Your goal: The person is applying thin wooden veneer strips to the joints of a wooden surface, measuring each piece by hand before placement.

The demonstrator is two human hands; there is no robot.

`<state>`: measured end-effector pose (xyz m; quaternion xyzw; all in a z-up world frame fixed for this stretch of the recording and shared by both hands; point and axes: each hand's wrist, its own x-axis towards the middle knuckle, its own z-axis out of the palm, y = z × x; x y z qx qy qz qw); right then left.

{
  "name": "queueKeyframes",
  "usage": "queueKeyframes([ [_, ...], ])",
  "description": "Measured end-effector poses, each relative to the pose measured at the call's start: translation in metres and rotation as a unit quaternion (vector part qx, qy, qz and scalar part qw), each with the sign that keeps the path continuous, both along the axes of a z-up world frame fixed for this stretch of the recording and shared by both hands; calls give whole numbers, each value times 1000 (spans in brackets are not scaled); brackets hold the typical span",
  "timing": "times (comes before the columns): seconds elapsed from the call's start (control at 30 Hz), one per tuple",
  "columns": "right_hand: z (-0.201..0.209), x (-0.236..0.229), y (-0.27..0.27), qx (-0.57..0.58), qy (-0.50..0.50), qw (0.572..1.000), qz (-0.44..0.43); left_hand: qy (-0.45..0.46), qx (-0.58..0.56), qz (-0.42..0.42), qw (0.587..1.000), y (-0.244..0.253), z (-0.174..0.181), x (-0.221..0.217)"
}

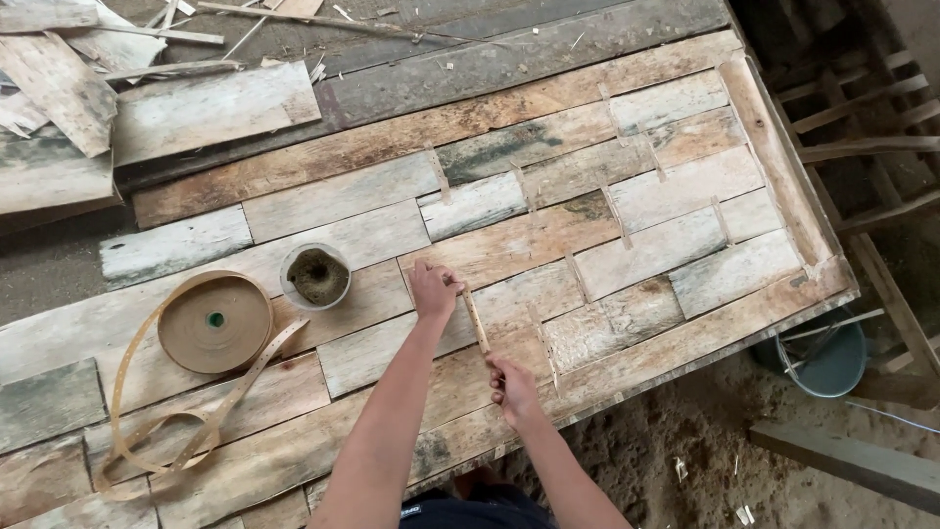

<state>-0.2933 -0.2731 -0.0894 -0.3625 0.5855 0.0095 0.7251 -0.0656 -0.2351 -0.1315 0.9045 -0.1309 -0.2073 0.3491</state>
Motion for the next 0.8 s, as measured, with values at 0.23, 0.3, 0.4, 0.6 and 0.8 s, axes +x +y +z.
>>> queueKeyframes([
  [0.23,12,-17,-2,-9,3,1000,10,1,-5,3,1000,2,13,-7],
  [0.3,20,-20,-4,-22,1,999,31,50,-39,30,998,2,21,-6],
  [0.4,28,-25,-10,-56,-8,996,71,55,-51,27,997,10,3,-2],
  [0.6,19,-36,-34,-178,-9,966,187,-191,-53,-95,976,61,67,-66],
  [0.8,24,-28,-49,-282,-53,923,256,-260,49,-197,944,74,33,-107],
])
